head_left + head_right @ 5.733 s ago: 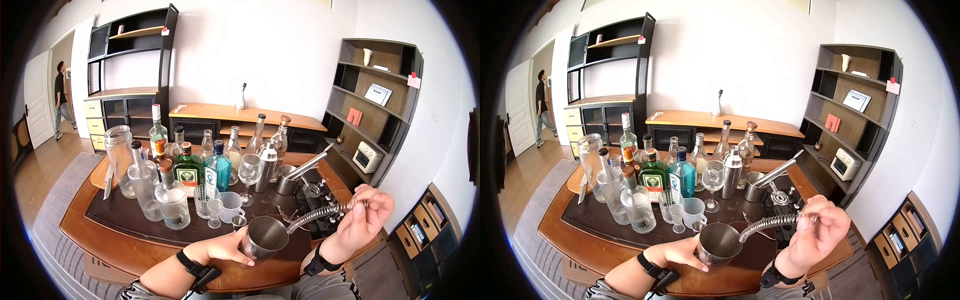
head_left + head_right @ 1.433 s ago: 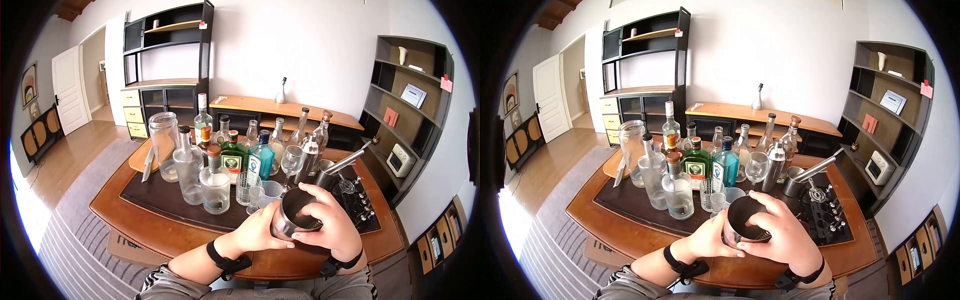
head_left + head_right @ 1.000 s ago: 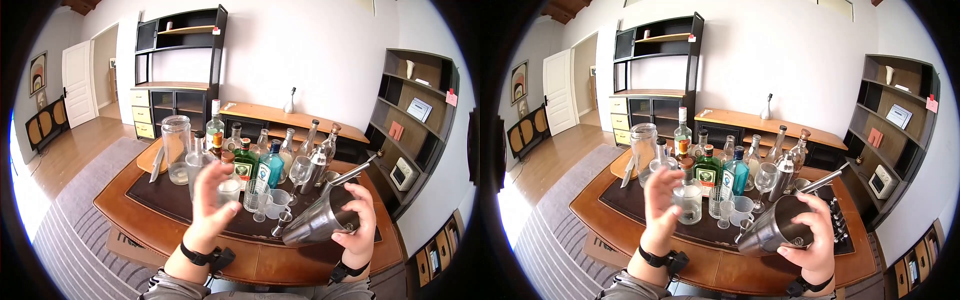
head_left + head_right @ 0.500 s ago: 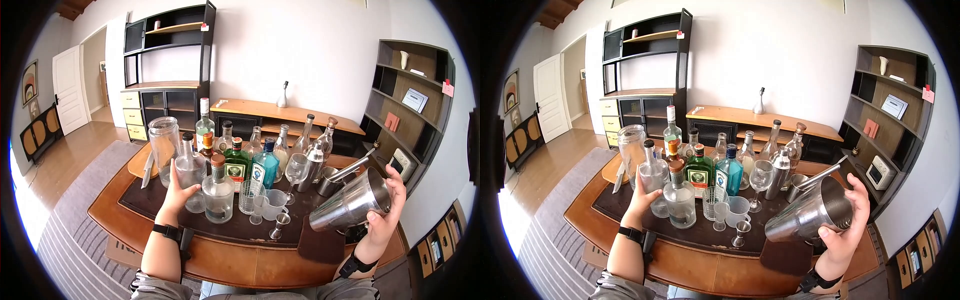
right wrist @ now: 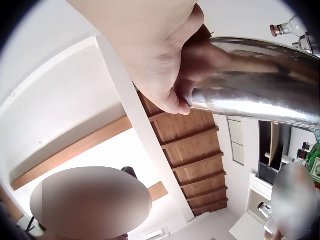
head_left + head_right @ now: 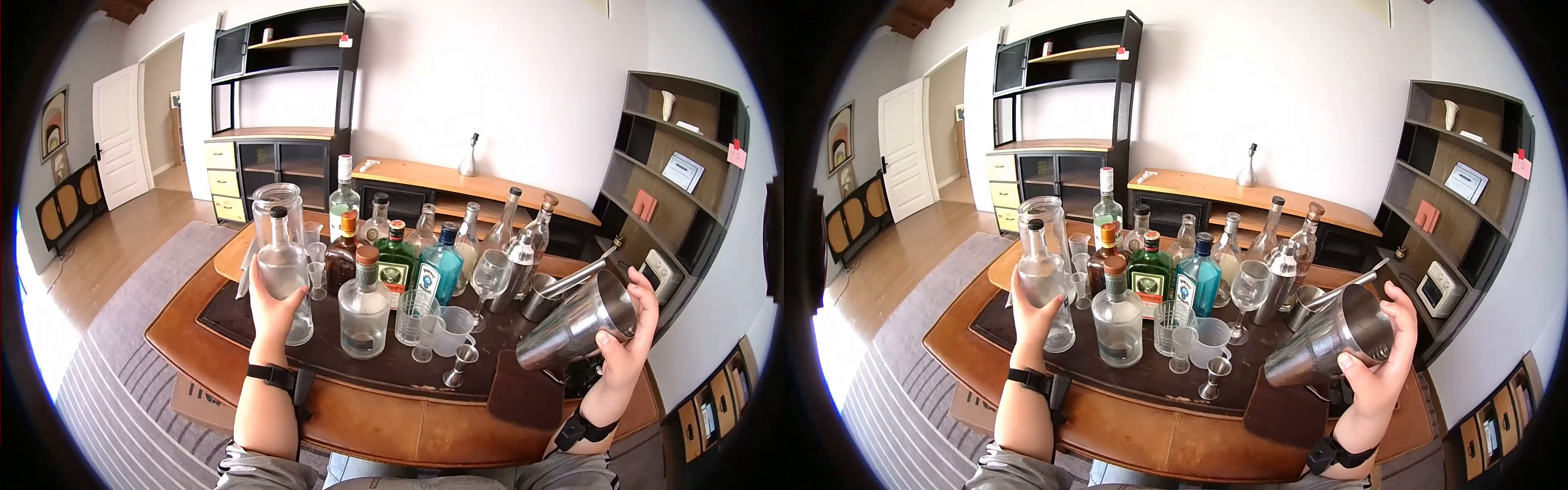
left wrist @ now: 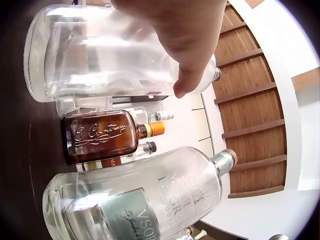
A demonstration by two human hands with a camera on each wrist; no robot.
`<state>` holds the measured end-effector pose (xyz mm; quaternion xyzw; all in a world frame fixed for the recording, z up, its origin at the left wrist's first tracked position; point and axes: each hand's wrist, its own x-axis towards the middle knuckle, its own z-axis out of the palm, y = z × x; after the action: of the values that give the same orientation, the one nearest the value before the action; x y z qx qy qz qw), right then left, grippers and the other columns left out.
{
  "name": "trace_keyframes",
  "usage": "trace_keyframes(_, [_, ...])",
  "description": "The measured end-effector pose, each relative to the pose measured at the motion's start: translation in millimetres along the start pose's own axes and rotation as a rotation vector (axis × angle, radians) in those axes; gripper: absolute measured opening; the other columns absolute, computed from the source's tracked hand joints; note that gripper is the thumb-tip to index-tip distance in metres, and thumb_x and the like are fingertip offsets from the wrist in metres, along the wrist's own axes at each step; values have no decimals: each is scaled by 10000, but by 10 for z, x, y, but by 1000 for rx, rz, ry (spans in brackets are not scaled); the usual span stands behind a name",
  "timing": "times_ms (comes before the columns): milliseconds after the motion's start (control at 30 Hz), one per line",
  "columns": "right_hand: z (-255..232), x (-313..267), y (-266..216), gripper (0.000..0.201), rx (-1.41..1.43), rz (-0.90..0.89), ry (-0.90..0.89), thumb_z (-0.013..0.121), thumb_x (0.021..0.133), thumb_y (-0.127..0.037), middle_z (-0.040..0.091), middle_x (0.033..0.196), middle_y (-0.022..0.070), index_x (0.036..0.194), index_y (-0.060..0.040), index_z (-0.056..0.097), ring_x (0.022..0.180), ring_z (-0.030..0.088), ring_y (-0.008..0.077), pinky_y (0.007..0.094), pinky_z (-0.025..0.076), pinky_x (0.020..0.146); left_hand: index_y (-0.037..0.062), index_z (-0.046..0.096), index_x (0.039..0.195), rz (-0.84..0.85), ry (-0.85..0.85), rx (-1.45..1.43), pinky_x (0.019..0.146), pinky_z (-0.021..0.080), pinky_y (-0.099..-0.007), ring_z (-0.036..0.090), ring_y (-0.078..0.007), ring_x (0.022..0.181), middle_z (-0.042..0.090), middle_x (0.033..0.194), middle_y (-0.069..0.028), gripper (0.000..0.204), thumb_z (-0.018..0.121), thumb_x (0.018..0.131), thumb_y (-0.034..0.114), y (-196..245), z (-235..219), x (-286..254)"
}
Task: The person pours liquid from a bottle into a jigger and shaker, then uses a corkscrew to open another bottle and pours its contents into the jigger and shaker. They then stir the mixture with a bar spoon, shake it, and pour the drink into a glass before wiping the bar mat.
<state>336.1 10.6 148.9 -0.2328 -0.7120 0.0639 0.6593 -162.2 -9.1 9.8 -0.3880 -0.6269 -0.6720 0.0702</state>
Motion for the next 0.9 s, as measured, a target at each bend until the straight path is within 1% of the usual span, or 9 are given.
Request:
trace_keyframes(100, [9, -4, 6, 709, -5, 1, -6, 781, 652, -290, 428, 1395, 185, 1259, -46, 506, 1234, 481, 262, 384, 420, 1031, 35, 220, 1493, -8, 27, 42, 1091, 360, -402, 437, -310, 1298, 405, 1410, -210, 1046, 830, 644, 63, -94, -27, 39])
trace_keyframes(233, [-20, -20, 34, 712, -41, -17, -19, 780, 661, -300, 425, 1397, 184, 1264, -44, 502, 1249, 467, 265, 386, 401, 1046, 22, 209, 1493, -48, 35, 11, 1090, 360, -402, 434, -313, 1302, 401, 1409, -212, 1047, 831, 651, 72, -100, -24, 35])
trace_keyframes(300, [11, -25, -4, 712, 8, 10, -19, 777, 671, -310, 423, 1399, 185, 1267, -39, 497, 1258, 459, 268, 391, 383, 1059, 16, 203, 1492, -46, 38, 22, 1087, 362, -403, 434, -312, 1302, 402, 1408, -213, 1052, 833, 652, 77, -98, -21, 36])
trace_keyframes(333, [27, -26, -20, 712, 33, 25, -17, 776, 676, -315, 422, 1401, 186, 1268, -36, 495, 1262, 456, 269, 393, 373, 1066, 9, 262, 1477, -23, 67, -19, 1091, 365, -426, 439, -357, 1304, 422, 1405, -242, 1075, 875, 609, 170, -118, -12, 38])
trace_keyframes(433, [33, -24, -23, 717, 11, 7, -30, 774, 685, -321, 420, 1407, 185, 1273, -28, 489, 1272, 448, 276, 401, 354, 1081, 18, 265, 1479, -7, 76, -50, 1090, 368, -425, 443, -357, 1300, 423, 1403, -241, 1073, 875, 608, 164, -129, 7, 40])
trace_keyframes(567, [21, -23, -25, 720, -4, 14, -26, 774, 702, -325, 417, 1416, 184, 1287, -23, 483, 1283, 444, 286, 411, 346, 1089, 51, 255, 1491, 25, 58, 18, 1083, 375, -436, 440, -359, 1296, 422, 1399, -234, 1080, 876, 613, 157, -35, 39, -16])
trace_keyframes(733, [-27, -17, -23, 654, 55, 37, 37, 733, 721, -221, 425, 1422, 166, 1292, -31, 480, 1236, 480, 266, 391, 400, 1039, 68, 234, 1499, -5, -17, -22, 1085, 377, -432, 440, -353, 1292, 419, 1396, -226, 1093, 879, 619, 141, 30, 89, -55])
trace_keyframes(833, [-48, -66, 33, 645, 4, 95, 20, 734, 705, -180, 434, 1402, 147, 1282, -34, 485, 1195, 495, 237, 370, 401, 1026, 61, 224, 1500, -11, -52, -64, 1090, 374, -425, 435, -344, 1300, 410, 1409, -220, 1094, 874, 621, 112, 12, 123, -66])
trace_keyframes(900, [-27, -120, 37, 633, 36, 192, 20, 722, 683, -86, 429, 1398, 123, 1274, -63, 497, 1184, 493, 221, 353, 421, 1001, 54, 220, 1498, -6, -70, -81, 1094, 371, -420, 431, -339, 1306, 405, 1417, -217, 1092, 871, 622, 95, -30, 146, -60])
